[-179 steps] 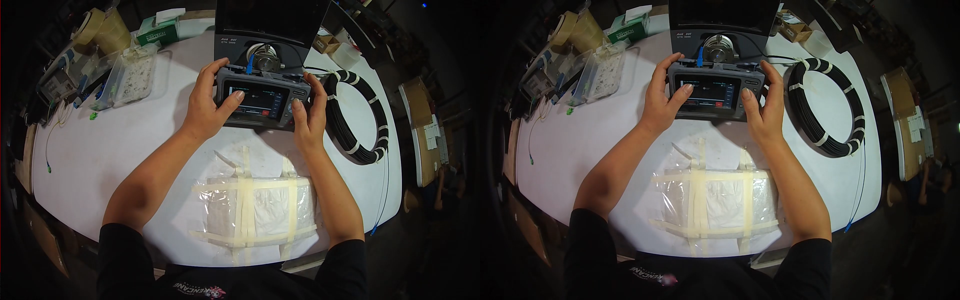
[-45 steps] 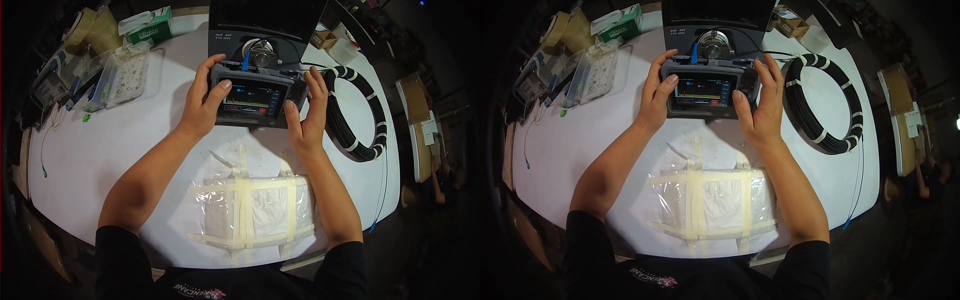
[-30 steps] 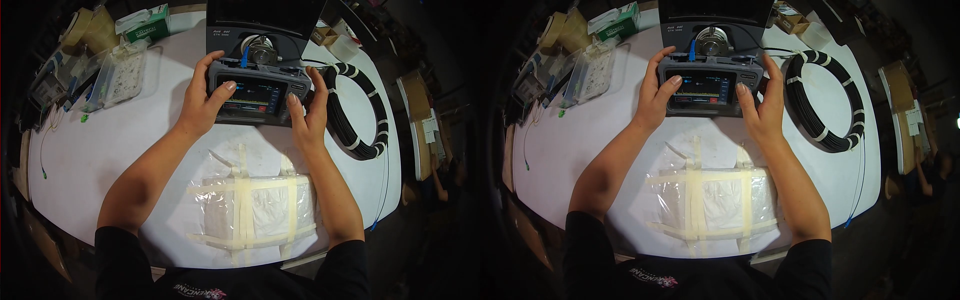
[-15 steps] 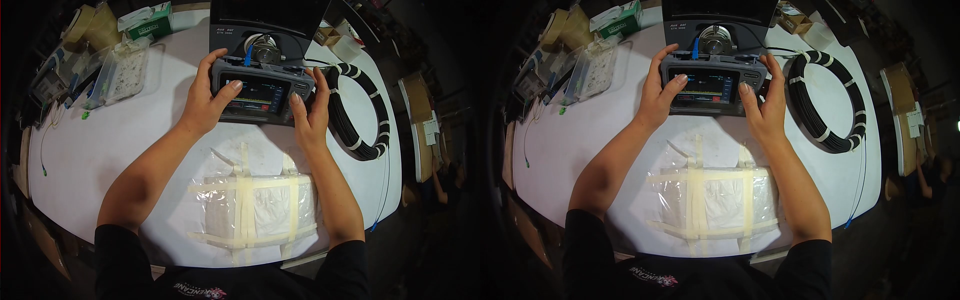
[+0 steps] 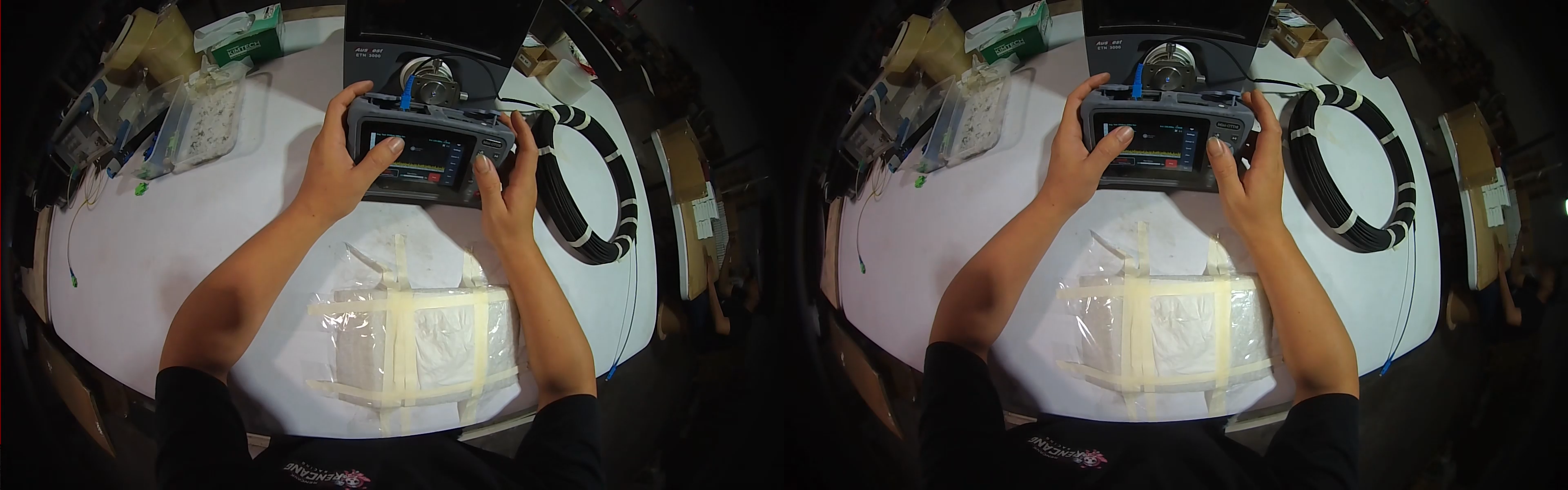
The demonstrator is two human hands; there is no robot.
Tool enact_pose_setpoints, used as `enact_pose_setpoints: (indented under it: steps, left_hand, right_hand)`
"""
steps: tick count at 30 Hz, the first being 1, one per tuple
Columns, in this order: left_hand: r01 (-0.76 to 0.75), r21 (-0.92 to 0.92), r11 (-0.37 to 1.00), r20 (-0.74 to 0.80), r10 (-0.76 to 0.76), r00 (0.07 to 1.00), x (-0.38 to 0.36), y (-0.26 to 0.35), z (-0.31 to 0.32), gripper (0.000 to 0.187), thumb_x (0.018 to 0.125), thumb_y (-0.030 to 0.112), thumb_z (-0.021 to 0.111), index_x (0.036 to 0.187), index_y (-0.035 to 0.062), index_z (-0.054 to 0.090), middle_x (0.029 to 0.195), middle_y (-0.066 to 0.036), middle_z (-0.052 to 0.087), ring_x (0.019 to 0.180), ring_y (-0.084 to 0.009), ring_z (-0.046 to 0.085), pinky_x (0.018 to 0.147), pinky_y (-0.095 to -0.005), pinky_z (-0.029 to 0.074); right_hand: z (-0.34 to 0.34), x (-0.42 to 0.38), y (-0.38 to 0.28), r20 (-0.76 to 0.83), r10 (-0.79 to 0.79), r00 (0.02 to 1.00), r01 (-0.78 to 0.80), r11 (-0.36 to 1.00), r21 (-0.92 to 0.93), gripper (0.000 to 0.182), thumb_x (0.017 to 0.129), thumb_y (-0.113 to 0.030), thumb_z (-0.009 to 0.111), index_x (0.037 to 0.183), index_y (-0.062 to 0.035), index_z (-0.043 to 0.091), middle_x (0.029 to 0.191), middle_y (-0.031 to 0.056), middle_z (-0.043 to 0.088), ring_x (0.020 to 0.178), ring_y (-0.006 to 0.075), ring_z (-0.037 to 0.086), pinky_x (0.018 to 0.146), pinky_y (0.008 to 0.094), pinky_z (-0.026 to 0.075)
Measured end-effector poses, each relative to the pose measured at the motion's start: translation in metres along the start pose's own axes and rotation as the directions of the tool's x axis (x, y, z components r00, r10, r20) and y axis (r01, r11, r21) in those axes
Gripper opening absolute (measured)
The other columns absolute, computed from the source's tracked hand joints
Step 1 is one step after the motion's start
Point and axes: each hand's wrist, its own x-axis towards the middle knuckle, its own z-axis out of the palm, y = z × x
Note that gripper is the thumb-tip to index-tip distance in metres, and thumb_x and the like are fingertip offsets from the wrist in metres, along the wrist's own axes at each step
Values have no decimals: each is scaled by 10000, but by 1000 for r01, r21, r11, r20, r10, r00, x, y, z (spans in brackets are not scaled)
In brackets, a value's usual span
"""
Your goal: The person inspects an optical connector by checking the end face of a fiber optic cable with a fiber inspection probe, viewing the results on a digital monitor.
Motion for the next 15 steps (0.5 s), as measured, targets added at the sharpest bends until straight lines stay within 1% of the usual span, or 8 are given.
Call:
enact_pose_setpoints:
  steps: [4, 6, 7, 9, 10, 12, 13, 15]
  left_hand:
    - [-4, 11, 1000, -10, 4, 1000, 1, -1, 0, 710, 926, 324, 703, 1480, 57, 349, 1261, -183, 578, 1180, -246, 592, 1004, -358, 498]
    - [1, -22, 1000, -9, -1, 1000, 0, 0, 0, 691, 941, 325, 687, 1481, 58, 349, 1259, -179, 580, 1172, -238, 592, 1005, -352, 492]
    - [8, -65, 998, -5, -8, 1000, 0, 0, 0, 666, 956, 320, 670, 1480, 57, 354, 1259, -174, 580, 1160, -228, 591, 1005, -342, 484]
    - [12, -107, 994, -3, -12, 1000, 0, 0, -1, 642, 971, 316, 653, 1478, 57, 358, 1259, -170, 580, 1149, -217, 589, 1005, -332, 475]
    - [2, -109, 994, -4, -3, 1000, 0, -1, -1, 631, 975, 309, 649, 1476, 54, 362, 1257, -166, 579, 1143, -210, 584, 1002, -325, 469]
    - [-4, -112, 994, -9, 4, 1000, 0, 0, -1, 621, 980, 302, 646, 1475, 51, 366, 1255, -161, 579, 1137, -203, 580, 999, -319, 462]
    - [1, -111, 994, -3, -1, 1000, 0, 1, -2, 622, 979, 304, 647, 1472, 48, 369, 1251, -158, 579, 1135, -199, 577, 993, -318, 464]
    - [5, -109, 994, -1, -5, 1000, 0, 1, -2, 622, 978, 306, 649, 1470, 45, 372, 1246, -154, 579, 1132, -194, 575, 988, -317, 465]
  right_hand:
    - [-1, 2, -1, -14, -38, 999, 36, 995, -88, 727, 962, -246, 673, 1528, 5, 292, 1492, 223, 417, 1245, 284, 544, 996, 376, 480]
    - [-3, 4, 0, -60, -226, 972, 209, 953, -218, 714, 912, -217, 716, 1496, -5, 363, 1493, 231, 408, 1345, 361, 457, 1075, 429, 421]
    - [-3, 5, -3, -58, -228, 972, 211, 953, -217, 714, 912, -217, 716, 1496, -5, 363, 1493, 231, 408, 1345, 361, 457, 1075, 429, 421]
    - [-2, 7, -15, 15, -446, 895, 423, 837, -346, 621, 800, -177, 779, 1374, -81, 561, 1495, 227, 424, 1376, 412, 409, 1123, 497, 363]
    - [-1, 7, -22, 16, -448, 894, 425, 837, -345, 621, 800, -177, 779, 1374, -81, 561, 1495, 227, 424, 1376, 412, 409, 1123, 497, 363]
    - [3, 5, -32, 216, -473, 854, 517, 726, -454, 507, 696, -158, 808, 1192, -171, 706, 1507, 201, 443, 1388, 434, 394, 1125, 574, 340]
    - [6, 2, -32, 232, -429, 873, 487, 739, -466, 457, 667, -175, 815, 1114, -247, 745, 1525, 168, 451, 1418, 430, 364, 1145, 642, 261]
    - [7, 2, -35, 249, -431, 867, 496, 708, -502, 464, 678, -194, 820, 1129, -267, 741, 1539, 157, 439, 1434, 431, 342, 1155, 650, 224]
